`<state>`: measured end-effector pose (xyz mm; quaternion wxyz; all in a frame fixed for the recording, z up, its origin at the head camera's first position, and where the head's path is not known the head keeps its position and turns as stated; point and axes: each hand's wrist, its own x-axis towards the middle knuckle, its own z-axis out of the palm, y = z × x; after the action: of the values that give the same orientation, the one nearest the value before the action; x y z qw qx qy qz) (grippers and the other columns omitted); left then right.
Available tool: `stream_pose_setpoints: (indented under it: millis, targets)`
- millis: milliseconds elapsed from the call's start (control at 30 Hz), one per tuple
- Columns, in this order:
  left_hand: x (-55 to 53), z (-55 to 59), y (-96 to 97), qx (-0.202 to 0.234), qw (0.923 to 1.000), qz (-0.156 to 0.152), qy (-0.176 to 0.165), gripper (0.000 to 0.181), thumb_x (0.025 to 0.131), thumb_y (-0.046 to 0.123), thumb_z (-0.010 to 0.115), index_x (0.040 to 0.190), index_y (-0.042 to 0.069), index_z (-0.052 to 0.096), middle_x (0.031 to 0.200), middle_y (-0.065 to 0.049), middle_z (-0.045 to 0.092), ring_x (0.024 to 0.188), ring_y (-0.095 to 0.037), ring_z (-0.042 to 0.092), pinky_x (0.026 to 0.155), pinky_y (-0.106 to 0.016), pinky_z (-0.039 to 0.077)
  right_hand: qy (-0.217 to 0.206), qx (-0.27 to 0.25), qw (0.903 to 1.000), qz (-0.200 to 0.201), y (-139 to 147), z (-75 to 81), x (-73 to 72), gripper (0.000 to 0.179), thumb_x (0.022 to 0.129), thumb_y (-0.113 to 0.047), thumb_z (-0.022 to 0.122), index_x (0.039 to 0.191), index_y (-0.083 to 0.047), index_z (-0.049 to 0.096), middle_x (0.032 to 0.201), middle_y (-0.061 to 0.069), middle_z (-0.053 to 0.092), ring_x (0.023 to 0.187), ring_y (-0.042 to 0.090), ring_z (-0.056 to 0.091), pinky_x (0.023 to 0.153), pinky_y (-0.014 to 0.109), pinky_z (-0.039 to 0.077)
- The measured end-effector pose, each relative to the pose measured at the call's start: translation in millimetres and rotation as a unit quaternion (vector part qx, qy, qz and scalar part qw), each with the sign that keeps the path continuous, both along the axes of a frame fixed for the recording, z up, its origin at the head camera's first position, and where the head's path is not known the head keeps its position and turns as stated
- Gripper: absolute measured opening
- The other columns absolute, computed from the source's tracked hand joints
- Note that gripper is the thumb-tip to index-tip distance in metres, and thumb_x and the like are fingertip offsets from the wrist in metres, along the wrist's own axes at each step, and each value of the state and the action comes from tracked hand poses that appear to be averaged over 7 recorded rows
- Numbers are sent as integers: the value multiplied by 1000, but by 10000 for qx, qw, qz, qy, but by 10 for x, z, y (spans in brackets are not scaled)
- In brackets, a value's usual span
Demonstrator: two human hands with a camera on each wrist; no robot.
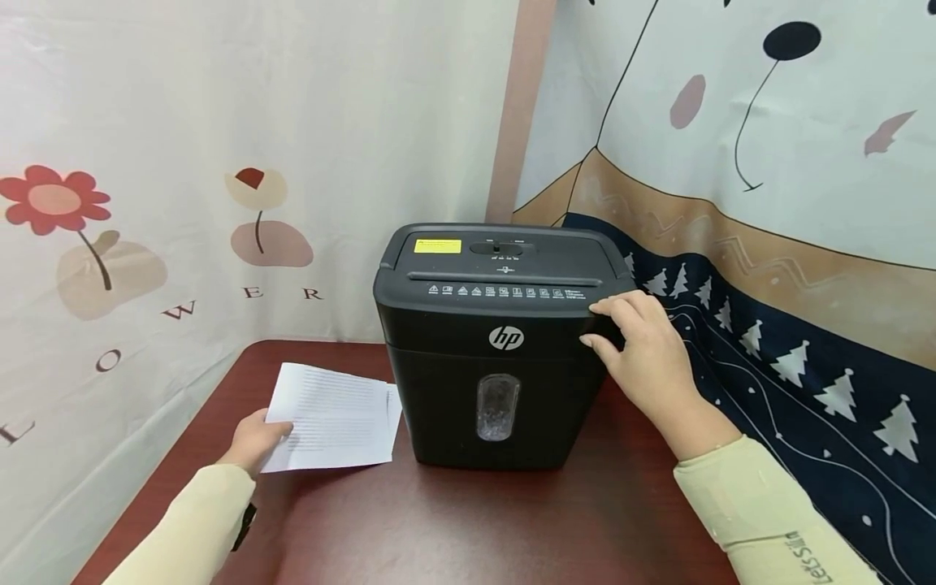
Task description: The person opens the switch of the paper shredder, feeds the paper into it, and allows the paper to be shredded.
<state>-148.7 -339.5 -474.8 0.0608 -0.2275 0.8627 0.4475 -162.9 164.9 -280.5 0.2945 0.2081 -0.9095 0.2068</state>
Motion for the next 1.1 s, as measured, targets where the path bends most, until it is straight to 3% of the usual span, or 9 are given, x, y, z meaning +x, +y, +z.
stream_pose_setpoints:
  millis: [167,400,800,1100]
  targets:
    - [65,163,-5,445,9988,211,67,50,90,6,49,133,-17,38,123,-38,50,101,-43,59,75,-40,52,-228,-7,9997,-69,7,14,8,42,70,3,82,108,0,64,106,17,60,104,35,50,88,51,43]
    - [158,382,-23,660,9973,278,156,50,92,9,48,135,-15,36,125,-36,49,93,-33,62,69,-35,53,-397,107,9991,-80,18,43,12,41,72,-1,82,109,0,65,110,18,59,106,36,50,88,53,44]
    - [281,740,18,677,9970,251,261,54,92,9,49,139,-11,34,129,-34,47,96,-31,60,69,-33,53,-442,221,9988,-21,35,68,9,39,72,-5,83,107,-1,65,110,18,60,106,35,51,87,54,46]
    - [402,924,-32,862,9951,289,384,57,92,9,49,143,-10,30,133,-32,45,87,-13,59,68,-27,51,-442,287,9986,-55,34,87,14,37,73,-4,82,106,-1,65,111,18,60,107,35,51,88,54,46]
